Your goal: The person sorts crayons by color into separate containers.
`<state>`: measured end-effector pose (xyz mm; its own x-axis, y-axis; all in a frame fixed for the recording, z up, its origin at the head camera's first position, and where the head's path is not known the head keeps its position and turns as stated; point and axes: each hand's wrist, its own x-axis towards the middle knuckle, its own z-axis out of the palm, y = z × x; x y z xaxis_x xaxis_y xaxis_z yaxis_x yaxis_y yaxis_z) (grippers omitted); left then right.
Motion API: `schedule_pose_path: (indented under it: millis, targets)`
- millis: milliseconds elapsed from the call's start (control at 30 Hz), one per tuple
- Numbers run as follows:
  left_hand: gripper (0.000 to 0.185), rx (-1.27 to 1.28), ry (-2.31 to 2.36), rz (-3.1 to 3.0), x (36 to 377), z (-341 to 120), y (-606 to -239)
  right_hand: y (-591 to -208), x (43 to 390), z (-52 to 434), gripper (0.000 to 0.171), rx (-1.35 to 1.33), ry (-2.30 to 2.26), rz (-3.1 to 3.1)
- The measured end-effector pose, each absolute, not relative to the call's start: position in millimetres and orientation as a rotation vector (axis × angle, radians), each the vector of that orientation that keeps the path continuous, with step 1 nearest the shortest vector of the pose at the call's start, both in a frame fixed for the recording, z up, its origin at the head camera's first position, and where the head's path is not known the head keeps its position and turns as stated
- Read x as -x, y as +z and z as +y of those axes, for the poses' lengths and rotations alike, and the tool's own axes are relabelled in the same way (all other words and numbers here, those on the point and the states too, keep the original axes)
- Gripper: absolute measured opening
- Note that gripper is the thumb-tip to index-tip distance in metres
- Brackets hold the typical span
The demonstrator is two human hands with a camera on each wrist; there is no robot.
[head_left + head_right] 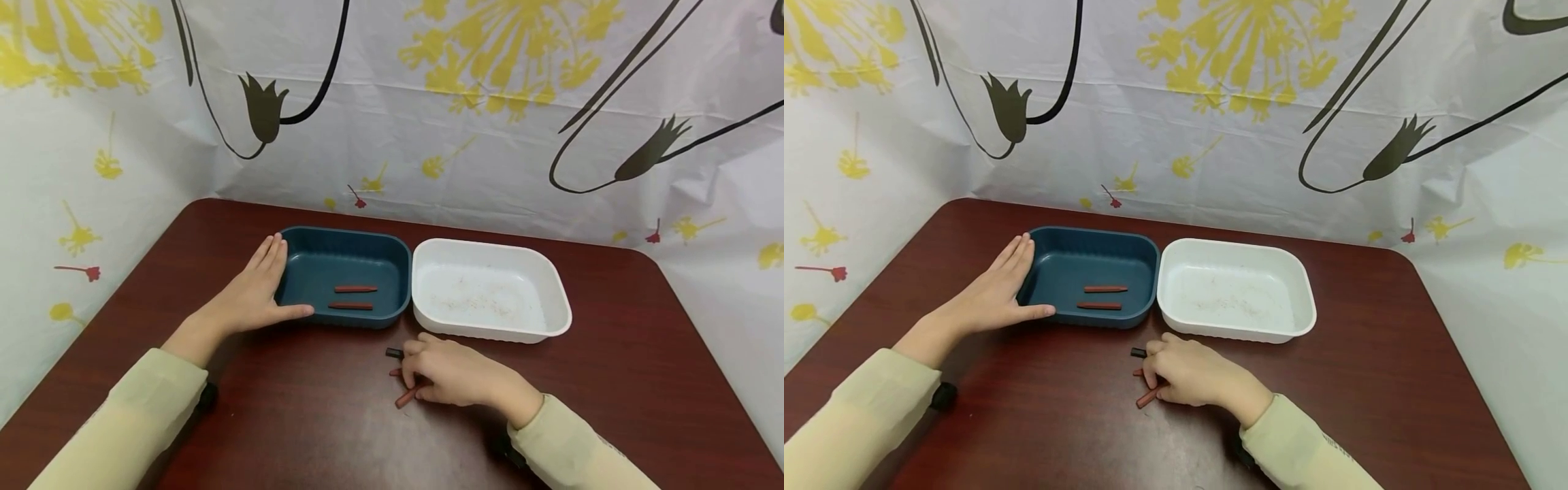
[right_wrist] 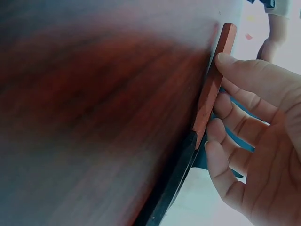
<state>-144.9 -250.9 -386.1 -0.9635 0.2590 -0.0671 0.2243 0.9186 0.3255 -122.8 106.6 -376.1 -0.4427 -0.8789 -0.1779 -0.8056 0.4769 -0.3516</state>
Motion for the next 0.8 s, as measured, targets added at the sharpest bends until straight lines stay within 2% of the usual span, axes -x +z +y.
schedule_pose_path:
  millis: [800]
  targets:
    - [0.128, -0.371, 0.463, 2.976, 145.6, -251.4, -386.9, -373.4, 122.7, 103.8, 0.014, 1.298, -0.478, 2.343]
